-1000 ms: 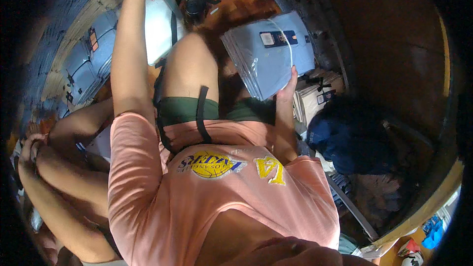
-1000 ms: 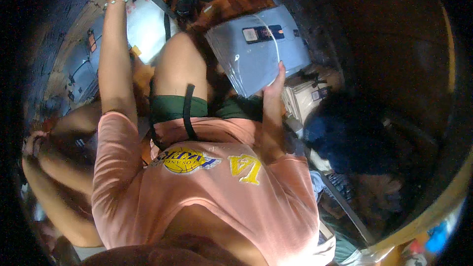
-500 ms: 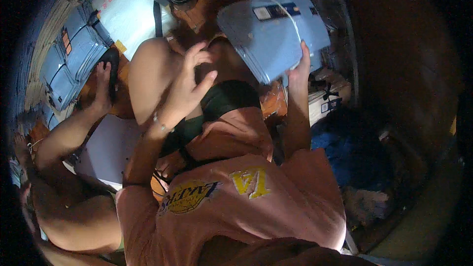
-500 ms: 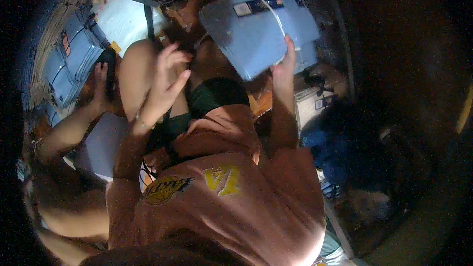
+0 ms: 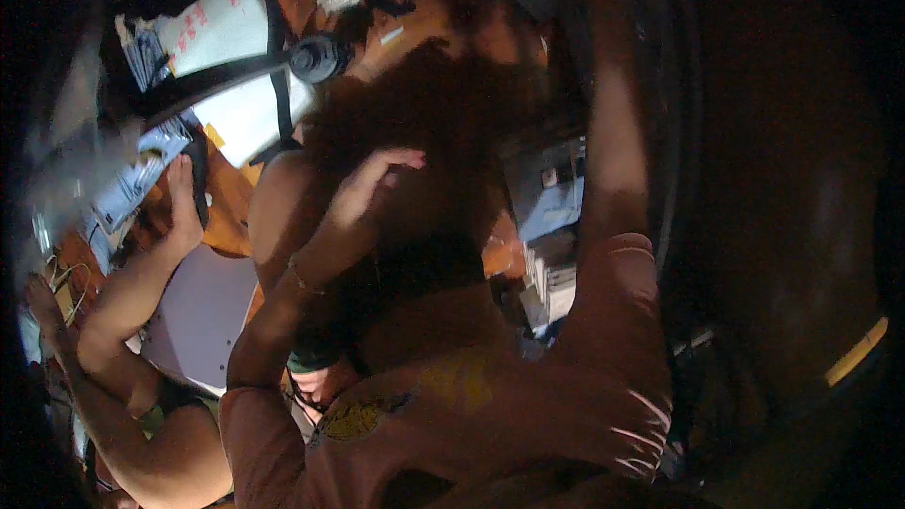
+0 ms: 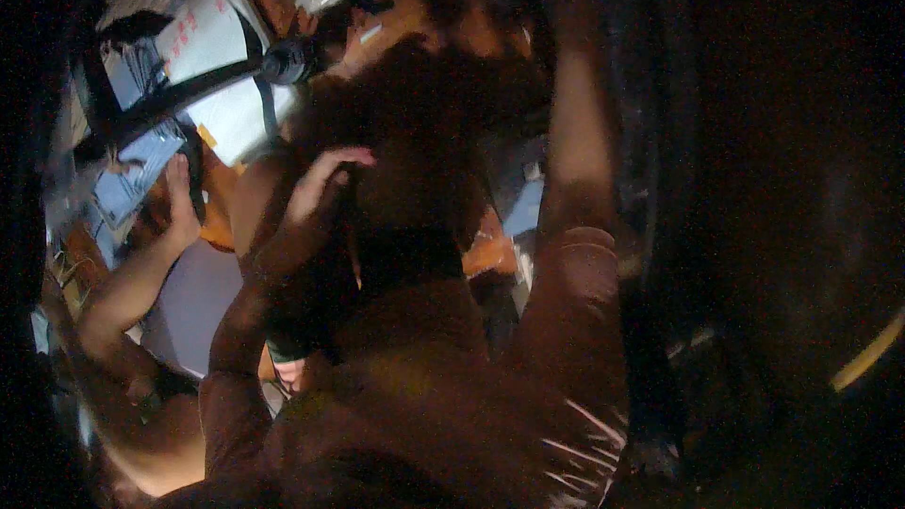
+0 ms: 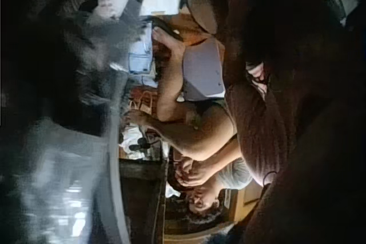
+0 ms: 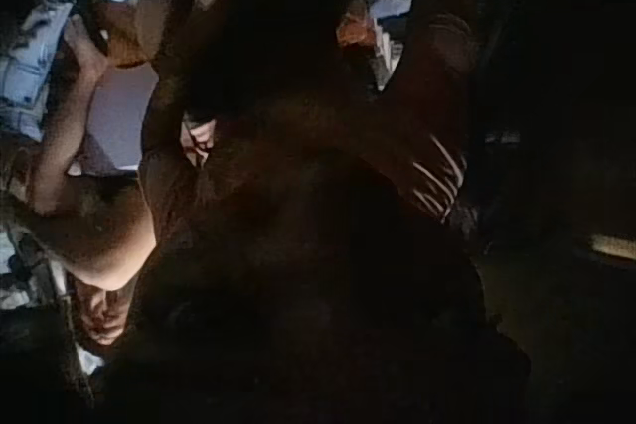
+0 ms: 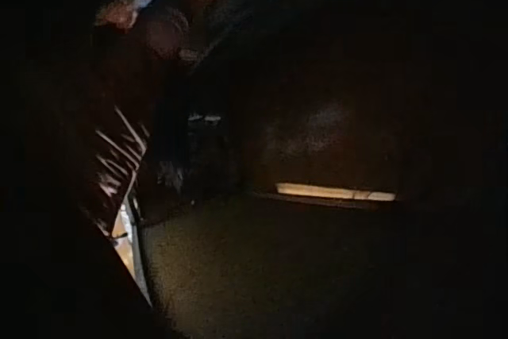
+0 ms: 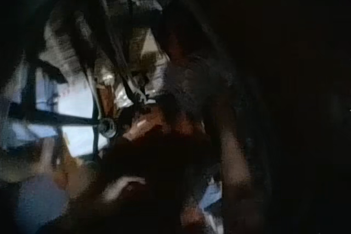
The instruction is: The person folds a light blue shirt, places it into a clear plastic bag, and secures it with a rubber band. They then write in a notebook before folding another shirt and placing a cardboard insert inside it.
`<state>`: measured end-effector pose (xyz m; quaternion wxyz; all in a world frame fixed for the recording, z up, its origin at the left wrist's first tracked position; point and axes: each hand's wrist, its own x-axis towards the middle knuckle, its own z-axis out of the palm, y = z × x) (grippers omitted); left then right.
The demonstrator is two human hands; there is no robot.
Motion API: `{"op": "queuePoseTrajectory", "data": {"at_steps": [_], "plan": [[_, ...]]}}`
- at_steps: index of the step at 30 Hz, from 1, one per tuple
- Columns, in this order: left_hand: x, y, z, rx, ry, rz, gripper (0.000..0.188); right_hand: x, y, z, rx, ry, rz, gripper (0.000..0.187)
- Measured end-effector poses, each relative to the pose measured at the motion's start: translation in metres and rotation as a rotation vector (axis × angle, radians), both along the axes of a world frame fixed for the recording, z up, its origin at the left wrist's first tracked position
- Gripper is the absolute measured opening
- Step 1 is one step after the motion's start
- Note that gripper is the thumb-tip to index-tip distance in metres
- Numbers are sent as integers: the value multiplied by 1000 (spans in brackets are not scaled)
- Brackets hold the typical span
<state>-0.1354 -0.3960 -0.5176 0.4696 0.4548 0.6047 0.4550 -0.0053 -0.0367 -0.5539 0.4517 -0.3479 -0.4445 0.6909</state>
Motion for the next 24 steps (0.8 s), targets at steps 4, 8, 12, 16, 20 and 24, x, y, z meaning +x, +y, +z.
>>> {"op": "queuePoseTrajectory", "data": {"at_steps": [4, 8, 12, 16, 20, 24], "plan": [[4, 66, -26, 53, -48, -83, 23, 1, 6, 10, 211, -280, -51, 48], [-54, 164, -88, 106, 14, 102, 24, -26, -34, 16, 505, -662, 28, 48], [-44, 286, -146, 202, -139, 352, 35, 5, -18, 47, 949, -948, -104, 48], [-125, 394, -251, 177, -10, -145, 53, -4, 52, 61, 1045, -1200, 67, 49], [-89, 464, -228, 175, 236, -208, 52, 2, 75, 59, 946, -1343, 127, 49], [-99, 488, -234, 181, 294, -210, 52, -2, 70, 60, 889, -1370, 196, 50]]}}
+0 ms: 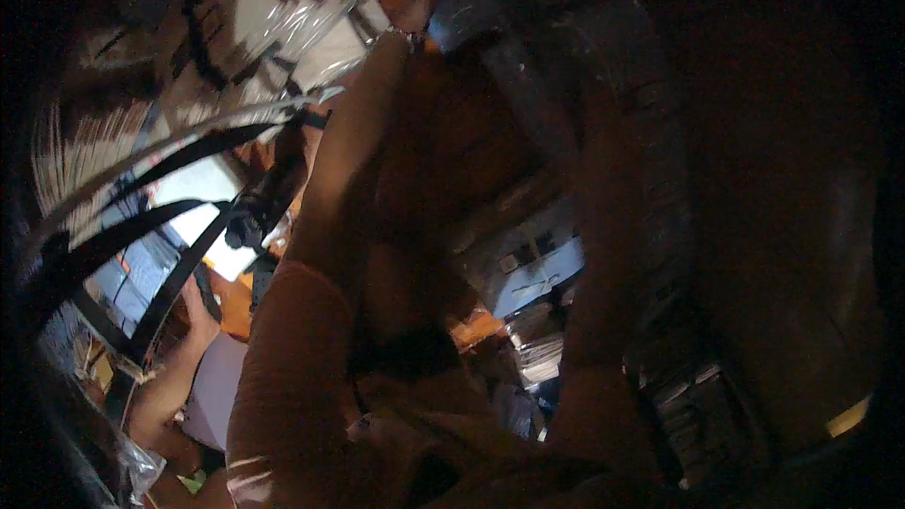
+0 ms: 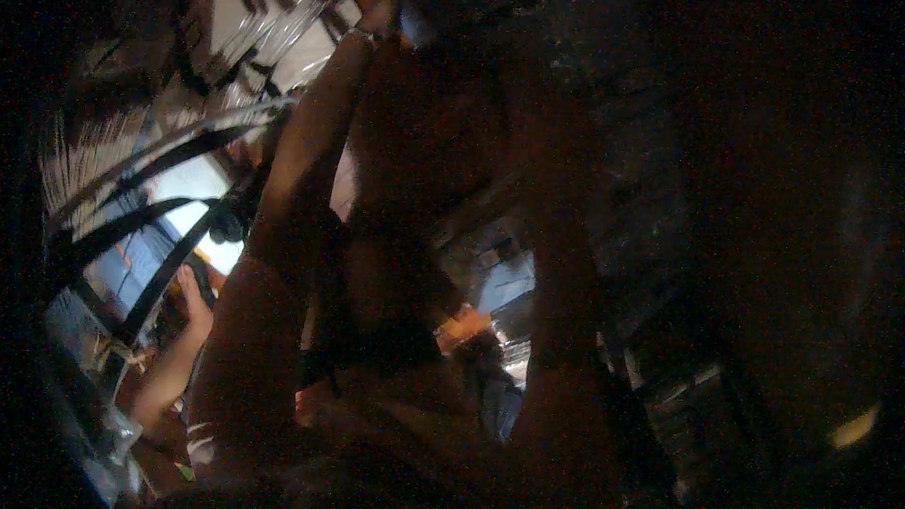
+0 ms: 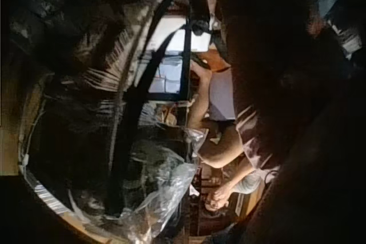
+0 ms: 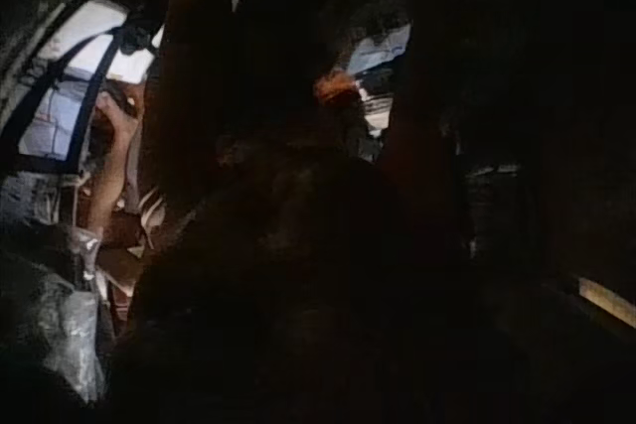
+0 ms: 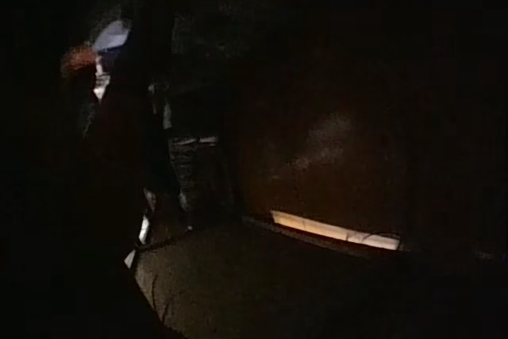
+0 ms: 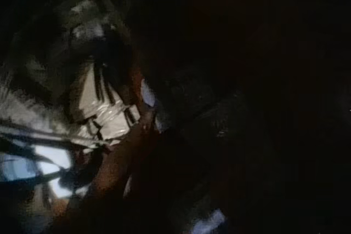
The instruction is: The person folds a light blue shirt, places it into a clear plastic bag, and secures it with a rubber band. They then write in a notebook before folding another shirt and placing a cardboard insert inside it.
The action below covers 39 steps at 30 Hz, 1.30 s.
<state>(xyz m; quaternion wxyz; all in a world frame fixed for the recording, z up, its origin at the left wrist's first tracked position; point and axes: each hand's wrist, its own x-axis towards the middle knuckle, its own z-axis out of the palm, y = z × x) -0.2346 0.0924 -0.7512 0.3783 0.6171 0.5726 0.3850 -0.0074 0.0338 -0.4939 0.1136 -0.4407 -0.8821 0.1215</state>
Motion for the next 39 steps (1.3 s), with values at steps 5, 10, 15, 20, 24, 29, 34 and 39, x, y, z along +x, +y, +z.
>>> {"op": "queuePoseTrajectory", "data": {"at_steps": [5, 10, 15, 20, 24, 29, 34, 39], "plan": [[10, 22, -4, 46, 56, 29, 51, 4, -19, 5, -113, -28, -22, 50], [14, 13, 5, 113, 128, 60, 51, 7, -9, 6, -288, 43, -33, 53], [20, -6, 21, 202, 217, 108, 51, 4, -7, 9, -354, 28, -80, 53], [50, 11, 24, 297, 301, 162, 50, 8, -6, 9, -340, 62, -74, 52], [59, 16, 24, 318, 375, 243, 50, 4, -11, 8, -304, 98, -4, 51], [71, -8, 22, 372, 362, 272, 50, 11, -19, -4, -228, -50, -57, 49], [77, -53, 26, 436, 367, 341, 50, 5, -12, -8, -119, -13, -8, 48], [113, -129, 26, 410, 218, 441, 50, 0, -6, -5, -9, 29, 8, 47]]}}
